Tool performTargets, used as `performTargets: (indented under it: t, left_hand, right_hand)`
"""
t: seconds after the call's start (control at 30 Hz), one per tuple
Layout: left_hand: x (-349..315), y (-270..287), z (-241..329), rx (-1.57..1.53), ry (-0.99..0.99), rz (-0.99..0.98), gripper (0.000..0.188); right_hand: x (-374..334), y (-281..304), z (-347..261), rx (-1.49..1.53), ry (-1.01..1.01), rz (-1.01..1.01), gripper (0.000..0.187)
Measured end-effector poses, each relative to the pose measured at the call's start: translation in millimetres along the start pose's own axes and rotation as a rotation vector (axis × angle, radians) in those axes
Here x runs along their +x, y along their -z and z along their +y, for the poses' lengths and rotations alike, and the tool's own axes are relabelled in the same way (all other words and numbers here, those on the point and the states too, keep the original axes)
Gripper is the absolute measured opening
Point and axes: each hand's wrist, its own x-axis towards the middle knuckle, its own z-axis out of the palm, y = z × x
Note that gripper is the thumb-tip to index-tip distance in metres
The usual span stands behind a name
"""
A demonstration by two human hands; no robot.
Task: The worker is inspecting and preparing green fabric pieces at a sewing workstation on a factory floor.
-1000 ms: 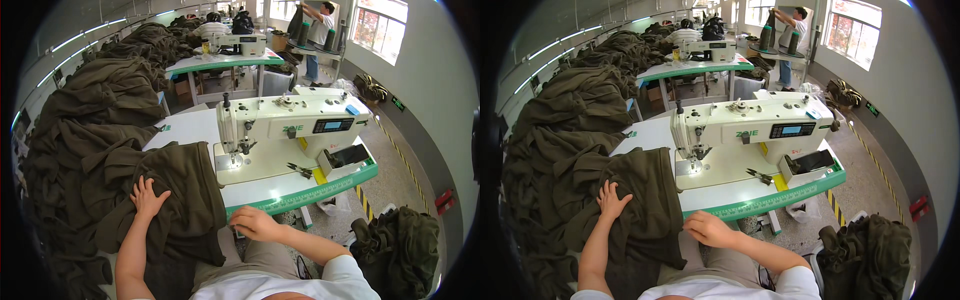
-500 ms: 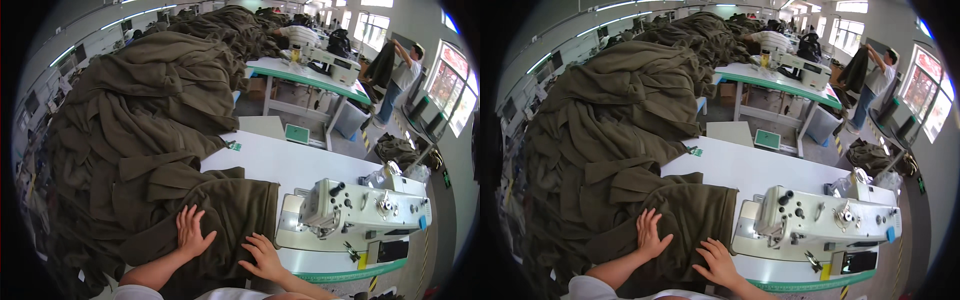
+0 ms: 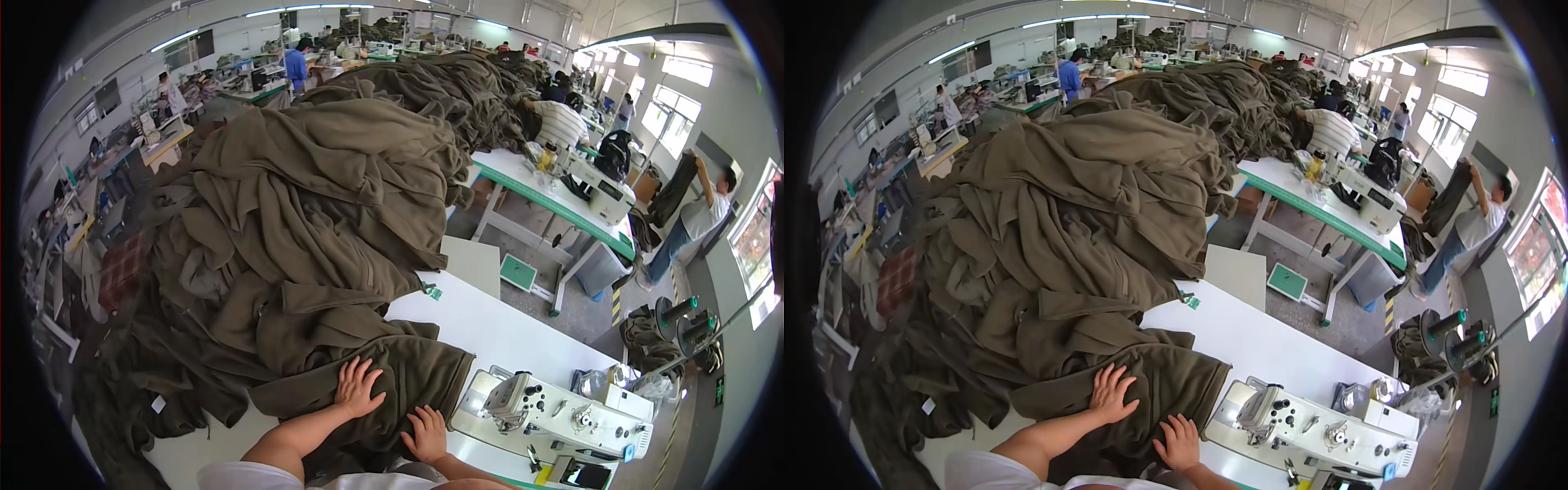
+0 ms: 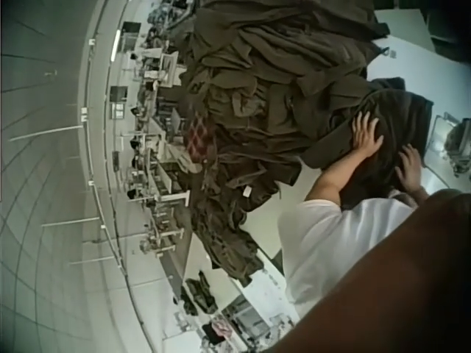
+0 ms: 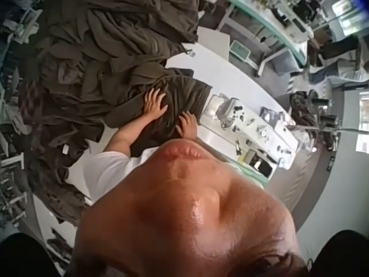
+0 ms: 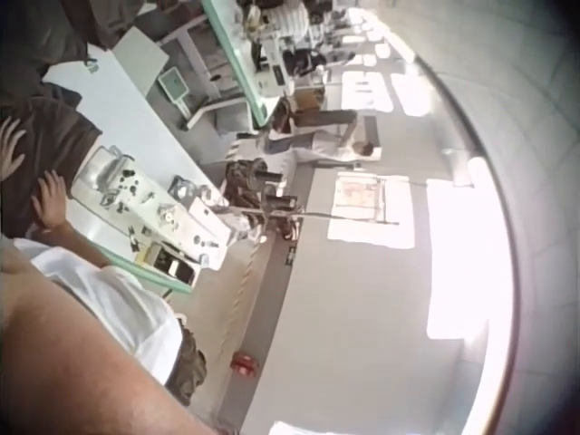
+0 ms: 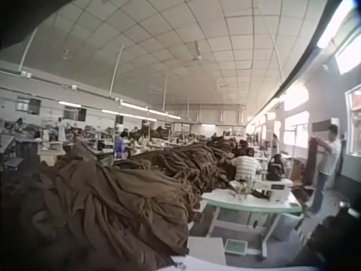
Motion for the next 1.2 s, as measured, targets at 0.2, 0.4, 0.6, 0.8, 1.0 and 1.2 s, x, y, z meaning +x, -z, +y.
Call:
performTargets:
  t: [0.2, 0.4, 0.6, 0.8, 1.0, 1.2]
  left_hand:
    - [0.8, 5.2, 0.7, 0.008, 0.029, -0.032, 0.059]
    - [3.5, 4.0, -4.6, -0.021, 0.051, -0.083, 0.057]
    - [3.4, 4.4, -4.3, -0.010, 0.064, -0.159, 0.059]
    - [-7.7, 2.1, -2.9, -0.016, 0.074, -0.222, 0.061]
    - [0.8, -0.9, -9.7, -0.046, 0.006, -0.127, 0.061]
    - [30.7, 3.0, -5.5, -0.052, -0.001, -0.222, 0.055]
  right_hand:
    - [4.6, 0.4, -5.2, -0.056, -0.016, -0.079, 0.049]
    - [8.4, 2.0, 3.5, -0.072, -0.032, -0.237, 0.057]
    - [8.2, 13.9, 1.0, -0.096, -0.054, -0.369, 0.063]
    - [-2.1, 18.2, -13.1, -0.155, -0.063, -0.423, 0.069]
    - [3.5, 10.1, -10.7, 0.018, -0.131, -0.240, 0.063]
    - [13.3, 17.0, -7.5, -0.001, -0.436, 0.174, 0.050]
